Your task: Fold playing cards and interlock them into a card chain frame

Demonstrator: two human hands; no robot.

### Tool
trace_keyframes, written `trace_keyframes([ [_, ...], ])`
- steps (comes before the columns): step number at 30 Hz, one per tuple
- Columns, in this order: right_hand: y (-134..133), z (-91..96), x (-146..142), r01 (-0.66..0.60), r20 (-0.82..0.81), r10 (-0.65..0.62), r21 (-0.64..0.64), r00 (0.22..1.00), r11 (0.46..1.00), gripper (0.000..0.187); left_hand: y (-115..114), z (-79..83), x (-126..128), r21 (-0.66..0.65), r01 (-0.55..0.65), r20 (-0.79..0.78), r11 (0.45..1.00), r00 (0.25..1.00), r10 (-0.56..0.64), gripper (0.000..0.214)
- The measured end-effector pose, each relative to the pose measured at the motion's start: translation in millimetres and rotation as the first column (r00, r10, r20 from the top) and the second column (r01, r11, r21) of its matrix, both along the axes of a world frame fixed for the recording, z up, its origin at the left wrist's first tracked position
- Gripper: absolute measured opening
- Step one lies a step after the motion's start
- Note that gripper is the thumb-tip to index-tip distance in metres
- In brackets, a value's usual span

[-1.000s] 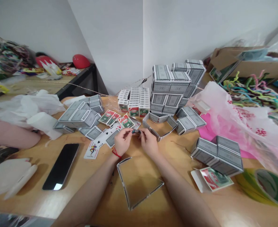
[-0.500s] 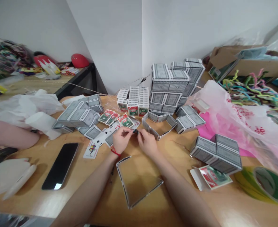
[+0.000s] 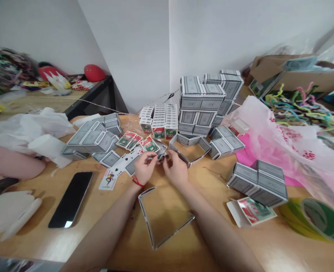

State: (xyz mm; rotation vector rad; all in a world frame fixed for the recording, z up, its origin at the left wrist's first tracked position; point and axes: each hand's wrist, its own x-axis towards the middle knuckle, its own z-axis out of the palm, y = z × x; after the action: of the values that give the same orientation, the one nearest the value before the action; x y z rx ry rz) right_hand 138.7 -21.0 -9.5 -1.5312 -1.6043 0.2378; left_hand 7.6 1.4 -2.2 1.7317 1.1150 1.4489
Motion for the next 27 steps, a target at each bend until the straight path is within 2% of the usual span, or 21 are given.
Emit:
trace_keyframes([
  [5, 0, -5.6, 1, 0.073, 0.237, -0.087, 0.068, 0.968, 0.995, 0.031, 2, 4.3, -3, 0.121, 0.001, -0.141, 0.993, 0.99, 0.016, 0.012],
  [9, 0, -6.1, 1, 0.06, 0.274, -0.082, 0.087, 0.958, 0.994, 0.034, 2, 6.1, -4, 0.153, -0.013, -0.176, 0.988, 0.983, 0.041, 0.011],
  [14, 0, -1.5, 3, -0.013, 0.166, 0.008, 0.025, 0.986, 1.0, 0.027, 3, 6.2, -4, 0.139, -0.04, -0.162, 0.989, 0.985, 0.063, 0.011],
  [18, 0, 0.5, 6, -0.141, -0.055, 0.136, -0.105, 0.989, 0.984, 0.024, 4, 7.4, -5, 0.145, -0.043, -0.17, 0.988, 0.983, 0.068, 0.011],
  [21, 0, 2.3, 7, -0.224, -0.185, 0.201, -0.113, 0.962, 0.968, 0.026, 4, 8.4, -6, 0.153, -0.064, -0.17, 0.986, 0.981, 0.09, 0.011],
  [27, -3, 7.5, 5, -0.186, -0.09, 0.182, -0.036, 0.979, 0.982, 0.023, 2, 5.4, -5, 0.204, -0.024, -0.251, 0.979, 0.965, 0.076, 0.011],
])
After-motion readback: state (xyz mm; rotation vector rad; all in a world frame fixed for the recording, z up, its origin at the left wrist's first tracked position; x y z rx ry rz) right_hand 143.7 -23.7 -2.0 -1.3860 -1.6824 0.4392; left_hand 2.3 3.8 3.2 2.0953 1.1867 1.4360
